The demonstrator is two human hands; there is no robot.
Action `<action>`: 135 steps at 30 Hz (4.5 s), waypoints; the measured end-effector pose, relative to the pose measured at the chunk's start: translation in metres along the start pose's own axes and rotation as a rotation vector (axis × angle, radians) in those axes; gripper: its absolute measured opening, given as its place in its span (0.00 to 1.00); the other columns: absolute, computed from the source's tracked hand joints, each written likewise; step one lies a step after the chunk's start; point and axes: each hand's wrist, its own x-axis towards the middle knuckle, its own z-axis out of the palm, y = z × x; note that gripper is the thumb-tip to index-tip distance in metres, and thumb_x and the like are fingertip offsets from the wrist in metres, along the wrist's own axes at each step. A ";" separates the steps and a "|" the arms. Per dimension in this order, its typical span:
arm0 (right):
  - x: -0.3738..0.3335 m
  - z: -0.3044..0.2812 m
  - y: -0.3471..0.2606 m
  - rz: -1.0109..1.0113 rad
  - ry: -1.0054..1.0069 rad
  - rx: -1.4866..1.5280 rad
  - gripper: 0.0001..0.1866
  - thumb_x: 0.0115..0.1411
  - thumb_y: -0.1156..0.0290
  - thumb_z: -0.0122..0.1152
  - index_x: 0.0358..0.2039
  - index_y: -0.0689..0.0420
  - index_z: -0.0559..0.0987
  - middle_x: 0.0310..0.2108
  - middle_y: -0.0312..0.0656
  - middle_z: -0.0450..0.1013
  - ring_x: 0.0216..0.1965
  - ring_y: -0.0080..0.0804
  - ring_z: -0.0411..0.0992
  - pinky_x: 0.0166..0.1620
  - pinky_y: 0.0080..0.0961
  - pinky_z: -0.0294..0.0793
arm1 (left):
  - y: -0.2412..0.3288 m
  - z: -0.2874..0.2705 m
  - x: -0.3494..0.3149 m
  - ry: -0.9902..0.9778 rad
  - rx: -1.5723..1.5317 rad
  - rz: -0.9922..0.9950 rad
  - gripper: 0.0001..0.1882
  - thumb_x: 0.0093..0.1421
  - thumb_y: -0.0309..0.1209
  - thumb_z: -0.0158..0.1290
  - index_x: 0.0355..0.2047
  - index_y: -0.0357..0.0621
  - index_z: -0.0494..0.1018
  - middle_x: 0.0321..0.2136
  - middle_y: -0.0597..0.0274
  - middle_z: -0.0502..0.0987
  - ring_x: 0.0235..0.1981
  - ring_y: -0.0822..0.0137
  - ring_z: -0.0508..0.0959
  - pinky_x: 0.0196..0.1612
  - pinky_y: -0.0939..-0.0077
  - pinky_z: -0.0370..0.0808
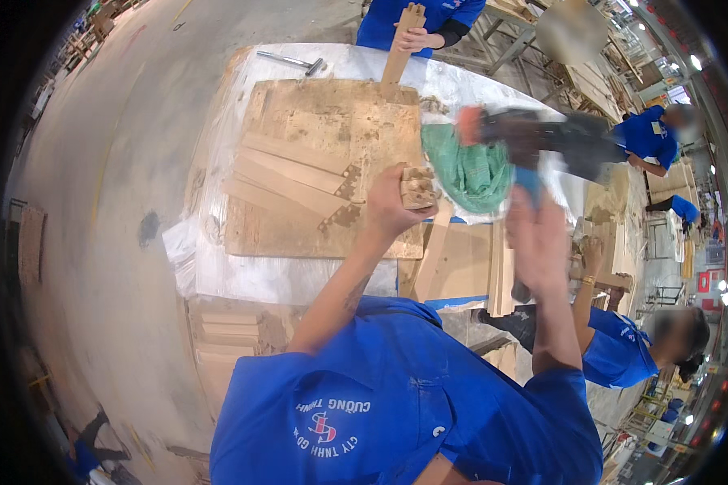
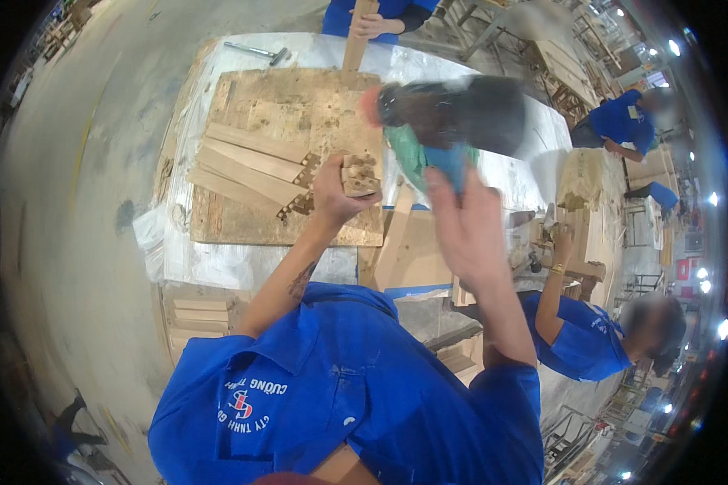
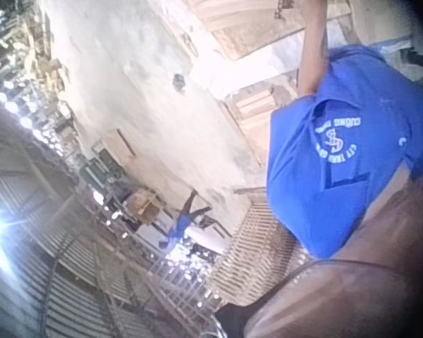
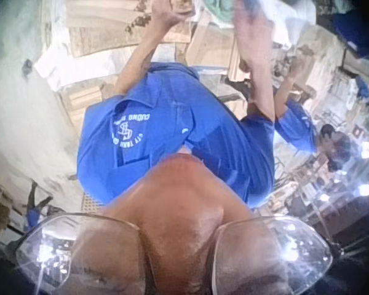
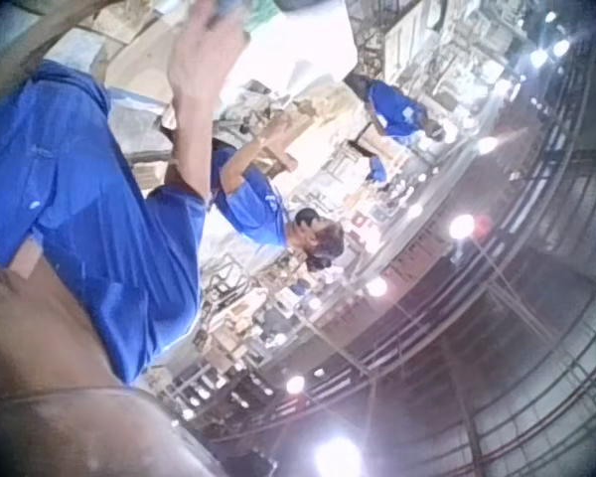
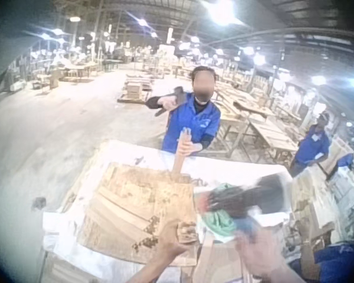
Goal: The person assembles small wooden components by inserting dowels into pre-drilled holes and tapping them with a hammer. The person repeatedly picks up pieces, aligns dowels, and hammers them into place on a workbench.
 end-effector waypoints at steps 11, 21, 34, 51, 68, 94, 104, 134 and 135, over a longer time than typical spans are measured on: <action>-0.033 0.018 0.088 -0.226 0.264 0.166 0.10 0.72 0.66 0.53 0.43 0.60 0.70 0.24 0.26 0.61 0.21 0.10 0.56 0.22 0.12 0.52 | 0.011 -0.002 0.001 -0.088 -0.087 -0.113 0.42 0.31 0.39 0.77 0.49 0.40 0.73 0.40 0.49 0.77 0.41 0.46 0.78 0.44 0.57 0.77; -0.009 -0.013 0.046 -0.272 0.210 0.808 0.21 0.72 0.55 0.54 0.48 0.63 0.69 0.29 0.31 0.65 0.23 0.12 0.58 0.23 0.12 0.51 | -0.011 -0.014 -0.002 -0.062 0.017 -0.185 0.45 0.33 0.38 0.77 0.51 0.38 0.69 0.41 0.47 0.77 0.41 0.45 0.79 0.45 0.59 0.77; 0.023 -0.019 0.007 -0.122 -0.157 -0.210 0.21 0.67 0.57 0.57 0.46 0.66 0.76 0.21 0.59 0.73 0.26 0.62 0.74 0.33 0.47 0.72 | 0.000 -0.006 0.008 0.004 0.063 -0.081 0.39 0.39 0.35 0.74 0.50 0.35 0.68 0.35 0.51 0.78 0.34 0.55 0.81 0.38 0.65 0.79; -0.010 -0.008 0.036 -0.261 0.022 -0.020 0.18 0.68 0.60 0.54 0.37 0.66 0.75 0.18 0.46 0.72 0.21 0.30 0.71 0.24 0.30 0.67 | -0.001 -0.005 0.003 -0.058 -0.004 -0.105 0.46 0.32 0.40 0.77 0.52 0.39 0.70 0.40 0.52 0.77 0.40 0.51 0.79 0.44 0.64 0.77; 0.057 0.043 0.016 -0.408 -0.366 -0.650 0.16 0.66 0.62 0.57 0.41 0.64 0.72 0.21 0.61 0.74 0.26 0.64 0.74 0.29 0.54 0.72 | -0.013 0.001 0.022 0.029 0.108 -0.047 0.41 0.33 0.40 0.77 0.47 0.39 0.71 0.35 0.51 0.76 0.36 0.49 0.78 0.39 0.60 0.77; 0.010 0.012 0.047 -0.303 0.024 0.505 0.17 0.70 0.59 0.53 0.45 0.62 0.72 0.23 0.37 0.69 0.21 0.28 0.64 0.25 0.26 0.63 | 0.006 -0.010 0.008 -0.013 0.025 -0.112 0.43 0.35 0.36 0.75 0.52 0.36 0.69 0.39 0.48 0.76 0.38 0.48 0.79 0.40 0.59 0.77; 0.005 -0.022 0.001 -0.200 0.035 0.300 0.18 0.71 0.60 0.53 0.45 0.66 0.73 0.19 0.42 0.72 0.21 0.30 0.72 0.26 0.29 0.69 | -0.004 -0.008 0.001 0.039 0.049 -0.141 0.43 0.36 0.39 0.75 0.51 0.36 0.69 0.38 0.47 0.76 0.38 0.46 0.78 0.40 0.57 0.76; -0.103 0.094 0.092 0.214 -0.362 1.223 0.10 0.71 0.71 0.53 0.47 0.53 0.62 0.25 0.37 0.61 0.20 0.24 0.63 0.27 0.29 0.69 | 0.002 -0.007 -0.002 0.051 0.069 -0.117 0.39 0.44 0.35 0.75 0.51 0.34 0.66 0.38 0.53 0.76 0.39 0.59 0.79 0.43 0.65 0.77; -0.098 0.096 0.093 0.235 -0.324 1.160 0.11 0.70 0.71 0.54 0.46 0.54 0.62 0.24 0.36 0.62 0.19 0.23 0.62 0.25 0.26 0.67 | 0.002 -0.005 0.001 0.072 0.109 -0.078 0.39 0.43 0.35 0.76 0.50 0.34 0.66 0.38 0.53 0.76 0.39 0.59 0.79 0.42 0.66 0.77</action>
